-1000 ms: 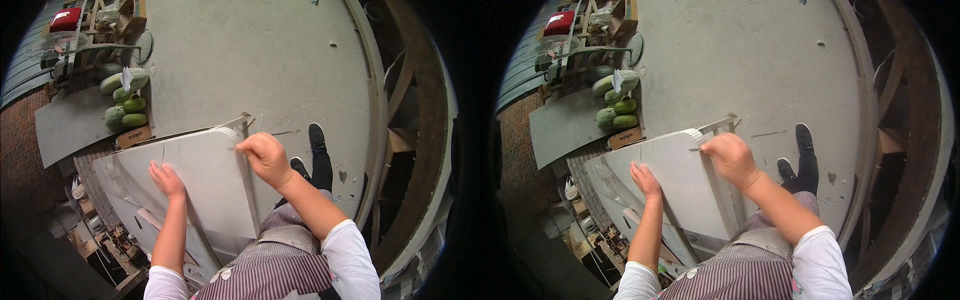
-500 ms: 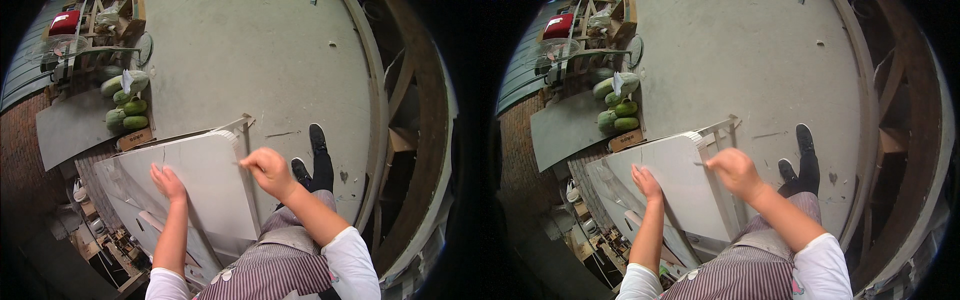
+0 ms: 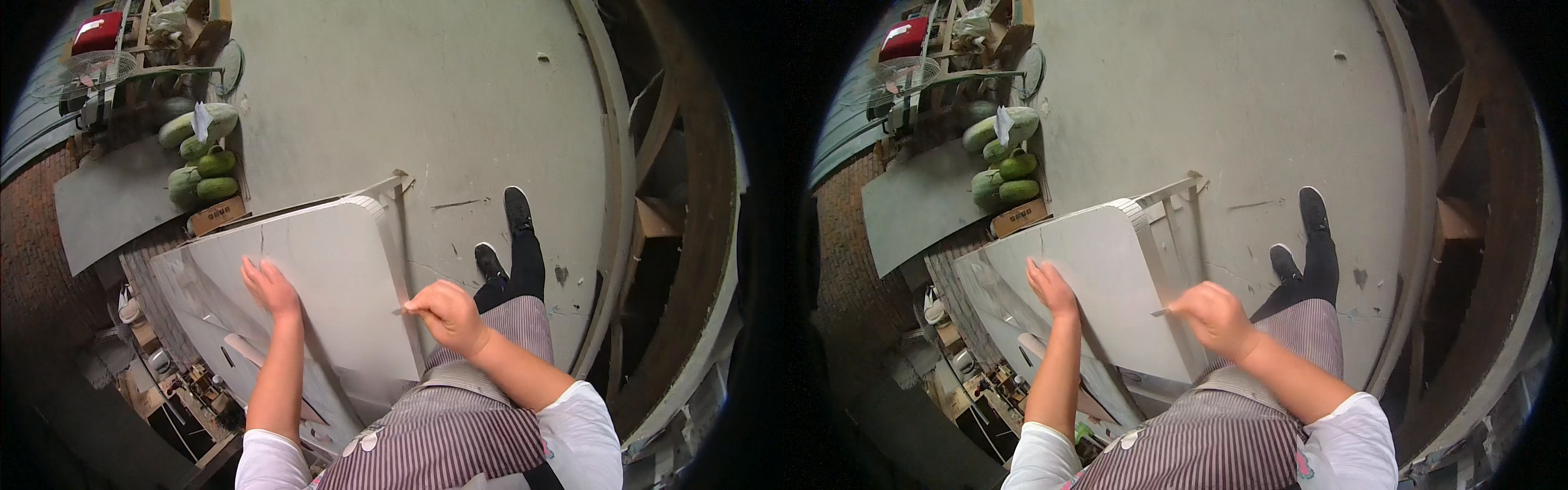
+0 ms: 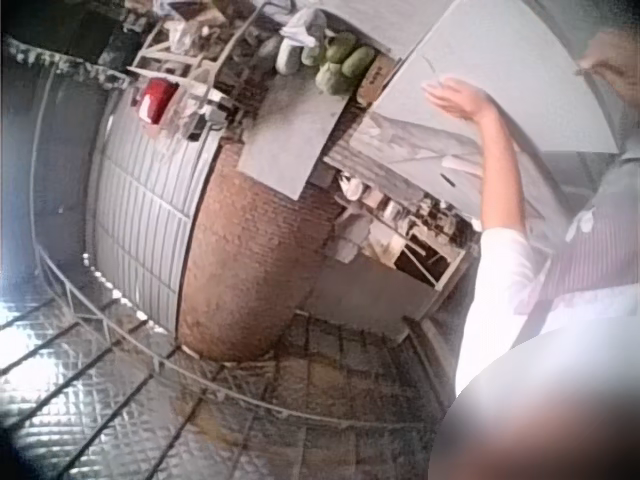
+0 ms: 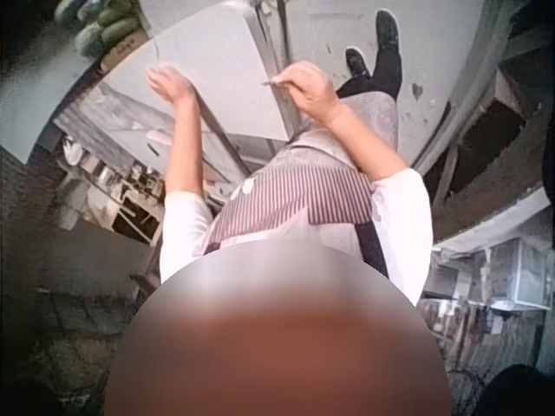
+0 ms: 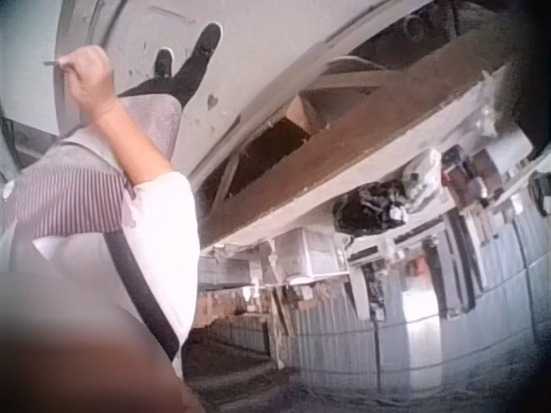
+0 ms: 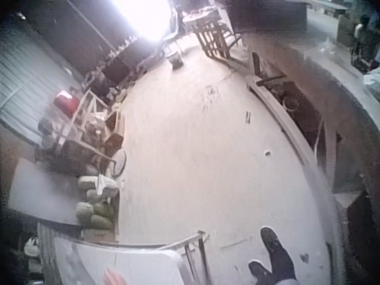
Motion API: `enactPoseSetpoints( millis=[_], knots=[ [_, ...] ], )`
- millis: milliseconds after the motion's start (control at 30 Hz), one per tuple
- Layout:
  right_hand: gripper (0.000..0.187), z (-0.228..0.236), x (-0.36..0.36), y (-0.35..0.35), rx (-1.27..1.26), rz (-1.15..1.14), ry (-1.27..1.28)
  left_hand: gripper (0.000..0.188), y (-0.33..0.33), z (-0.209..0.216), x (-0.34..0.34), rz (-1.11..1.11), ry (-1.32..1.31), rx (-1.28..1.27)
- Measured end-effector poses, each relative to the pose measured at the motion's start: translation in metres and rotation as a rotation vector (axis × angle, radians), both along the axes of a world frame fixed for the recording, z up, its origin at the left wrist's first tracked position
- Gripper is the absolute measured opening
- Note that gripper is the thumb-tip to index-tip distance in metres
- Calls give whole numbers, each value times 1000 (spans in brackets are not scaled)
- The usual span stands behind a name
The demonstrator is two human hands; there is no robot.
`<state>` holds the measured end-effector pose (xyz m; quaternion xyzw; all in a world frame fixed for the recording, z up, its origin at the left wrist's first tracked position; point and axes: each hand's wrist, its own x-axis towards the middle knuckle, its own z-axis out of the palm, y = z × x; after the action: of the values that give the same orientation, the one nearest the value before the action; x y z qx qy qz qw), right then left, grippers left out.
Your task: The person peels a protective film off a large white marble-patterned panel using a small tool and their fingers. They work along the edges and surface, lifting and pulling the film away from the panel.
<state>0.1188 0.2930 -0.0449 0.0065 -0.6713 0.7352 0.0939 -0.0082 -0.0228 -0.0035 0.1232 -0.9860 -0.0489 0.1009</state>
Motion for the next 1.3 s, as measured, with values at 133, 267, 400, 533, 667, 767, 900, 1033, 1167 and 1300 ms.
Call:
enactPoseSetpoints(
  millis=[133,267,400,533,667,767,900,1033,1167,1300],
  knots=[
    [15,-2,-21,0,48,-70,41,56,3,1,-1,48,-18,-27],
    [9,-17,-90,12,99,-97,67,55,3,0,-3,45,0,-45],
    [12,-19,-83,12,72,-64,62,54,1,-1,-4,35,18,-27],
    [12,-1,-28,4,1,-37,43,55,-2,-4,-3,35,17,-48],
    [12,-5,-63,8,54,-114,84,55,-5,-5,-3,11,26,-72],
    [13,-13,-100,15,30,-143,147,55,-5,-4,-3,16,24,-69],
    [13,-4,-79,16,24,-146,203,55,-2,-3,-4,-4,27,-22],
    [12,-3,-77,15,-22,-124,167,55,1,-1,-3,50,-3,-33],
    [12,-11,-113,21,34,-99,67,55,1,1,-3,30,9,-36],
    [11,9,-86,15,-44,-155,173,55,2,1,-5,16,11,4]
  ],
)
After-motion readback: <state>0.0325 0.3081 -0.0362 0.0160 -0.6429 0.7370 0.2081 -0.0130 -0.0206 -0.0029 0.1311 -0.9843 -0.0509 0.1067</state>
